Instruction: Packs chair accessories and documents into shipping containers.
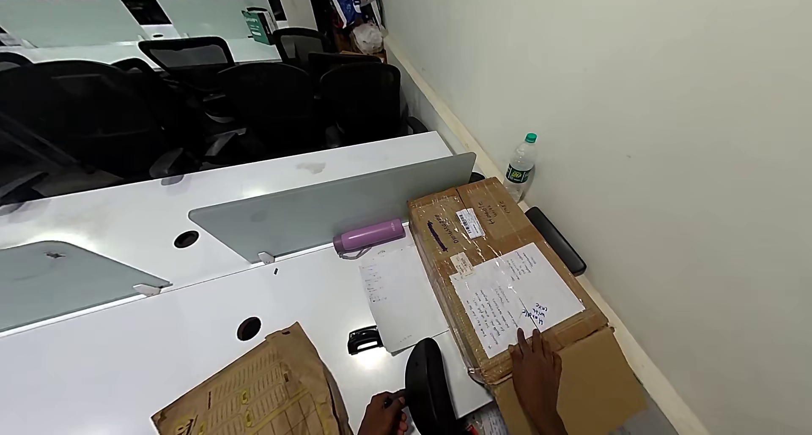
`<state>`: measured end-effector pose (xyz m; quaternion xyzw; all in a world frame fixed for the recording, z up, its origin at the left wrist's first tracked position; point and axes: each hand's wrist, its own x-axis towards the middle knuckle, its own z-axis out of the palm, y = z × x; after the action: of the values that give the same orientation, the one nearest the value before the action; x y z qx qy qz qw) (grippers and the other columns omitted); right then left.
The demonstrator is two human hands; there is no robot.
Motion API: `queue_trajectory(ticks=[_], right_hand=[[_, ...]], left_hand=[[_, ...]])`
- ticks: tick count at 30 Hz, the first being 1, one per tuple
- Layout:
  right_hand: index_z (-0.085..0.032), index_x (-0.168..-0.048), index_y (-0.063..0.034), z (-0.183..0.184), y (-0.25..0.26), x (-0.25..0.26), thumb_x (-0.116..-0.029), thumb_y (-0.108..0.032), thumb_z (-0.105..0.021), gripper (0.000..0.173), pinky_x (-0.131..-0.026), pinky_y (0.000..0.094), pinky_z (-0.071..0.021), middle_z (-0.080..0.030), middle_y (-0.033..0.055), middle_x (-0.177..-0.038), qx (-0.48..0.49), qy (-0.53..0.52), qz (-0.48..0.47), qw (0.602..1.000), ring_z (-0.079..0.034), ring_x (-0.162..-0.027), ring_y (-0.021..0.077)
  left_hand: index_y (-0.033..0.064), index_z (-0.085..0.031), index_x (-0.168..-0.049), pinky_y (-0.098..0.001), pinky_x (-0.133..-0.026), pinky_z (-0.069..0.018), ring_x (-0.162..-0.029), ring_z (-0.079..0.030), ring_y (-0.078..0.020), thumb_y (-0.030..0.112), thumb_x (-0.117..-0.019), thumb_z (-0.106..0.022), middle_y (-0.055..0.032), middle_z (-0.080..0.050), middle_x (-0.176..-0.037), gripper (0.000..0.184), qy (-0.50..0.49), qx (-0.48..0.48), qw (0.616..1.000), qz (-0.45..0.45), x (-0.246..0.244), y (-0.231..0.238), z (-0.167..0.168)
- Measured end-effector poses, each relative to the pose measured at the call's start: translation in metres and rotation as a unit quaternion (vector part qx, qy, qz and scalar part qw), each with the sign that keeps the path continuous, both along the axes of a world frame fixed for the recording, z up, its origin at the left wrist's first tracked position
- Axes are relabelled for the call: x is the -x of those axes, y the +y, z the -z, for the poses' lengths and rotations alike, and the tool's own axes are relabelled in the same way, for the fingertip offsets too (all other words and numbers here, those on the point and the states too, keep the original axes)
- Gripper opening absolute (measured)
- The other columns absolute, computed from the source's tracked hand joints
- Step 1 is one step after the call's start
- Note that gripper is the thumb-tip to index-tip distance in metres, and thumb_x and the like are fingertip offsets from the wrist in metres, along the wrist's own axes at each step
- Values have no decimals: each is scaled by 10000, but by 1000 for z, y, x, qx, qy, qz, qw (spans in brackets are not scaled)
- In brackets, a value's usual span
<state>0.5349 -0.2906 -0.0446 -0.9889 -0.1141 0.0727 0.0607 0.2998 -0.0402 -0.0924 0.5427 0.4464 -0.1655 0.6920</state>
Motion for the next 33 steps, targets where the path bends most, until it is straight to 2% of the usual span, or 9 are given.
queue_trajectory(ticks=[6,11,15,19,23,26,28,31,33], right_hand=[[-482,-1549,-192,0,5,-7,-1067,-405,-484,527,-1225,605,-180,-380,192,-1622,27,46,9,999,-315,-1515,402],[-603,-1447,-117,11,-1,0,-1037,-376,-543,488,-1194,608,-274,-451,242,-1560,-44,-54,1,998,-405,-1452,456],[-653,-1391,-112,17,-5,5,-997,-359,-607,467,-1173,646,-296,-442,281,-1550,-108,-101,14,989,-380,-1440,526],[-593,-1434,-60,13,-7,3,-933,-362,-706,596,-1142,661,-341,-423,331,-1535,-186,-104,79,974,-386,-1423,549],[-582,-1414,18,3,-13,-7,-909,-246,-749,594,-1075,628,-420,-576,283,-1407,-276,-112,119,947,-533,-1281,520],[-595,-1389,36,-20,-16,-14,-912,-152,-741,533,-1043,624,-437,-658,260,-1284,-355,-99,148,918,-588,-1207,475],[-631,-1341,40,-38,-12,-13,-911,-118,-730,468,-980,582,-491,-691,245,-1196,-402,-110,155,896,-643,-1122,413],[-681,-1231,64,-62,3,4,-879,-126,-726,403,-750,332,-542,-708,158,-1012,-455,-176,105,866,-648,-838,185],[-716,-1130,88,-71,15,24,-862,-118,-716,338,-724,222,-543,-697,155,-970,-484,-215,20,848,-637,-794,104]], left_hand=[[-67,-599,-1118,-334,-665,-632,-662,-728,-182,182,-1083,-519,-121,-715,-809,263,0,0,1000,-7,-4,3,0],[-67,-598,-1129,-330,-664,-630,-661,-724,-179,184,-1087,-510,-117,-712,-806,269,4,2,1000,-6,-3,4,5],[-66,-591,-1141,-332,-663,-631,-663,-725,-180,179,-1082,-520,-122,-713,-814,261,7,-2,1000,-7,-1,3,9],[-68,-585,-1165,-334,-668,-632,-666,-726,-180,183,-1082,-521,-127,-716,-829,272,6,-2,1000,-10,0,3,14],[-66,-588,-1159,-333,-664,-632,-665,-727,-180,188,-1079,-531,-130,-716,-831,272,10,-11,1000,-6,-1,4,18],[-84,-586,-1177,-356,-692,-631,-690,-728,-201,188,-1077,-527,-158,-717,-864,296,10,-28,1000,3,-3,3,18],[-84,-583,-1194,-361,-709,-630,-709,-731,-204,193,-1078,-525,-164,-717,-886,305,11,-35,999,5,-4,3,19],[-86,-581,-1184,-355,-702,-628,-707,-730,-196,190,-1079,-524,-161,-715,-881,300,12,-37,999,5,-7,1,18],[-85,-582,-1182,-353,-703,-628,-705,-730,-194,190,-1078,-525,-160,-716,-880,300,14,-39,999,6,-7,1,19]])
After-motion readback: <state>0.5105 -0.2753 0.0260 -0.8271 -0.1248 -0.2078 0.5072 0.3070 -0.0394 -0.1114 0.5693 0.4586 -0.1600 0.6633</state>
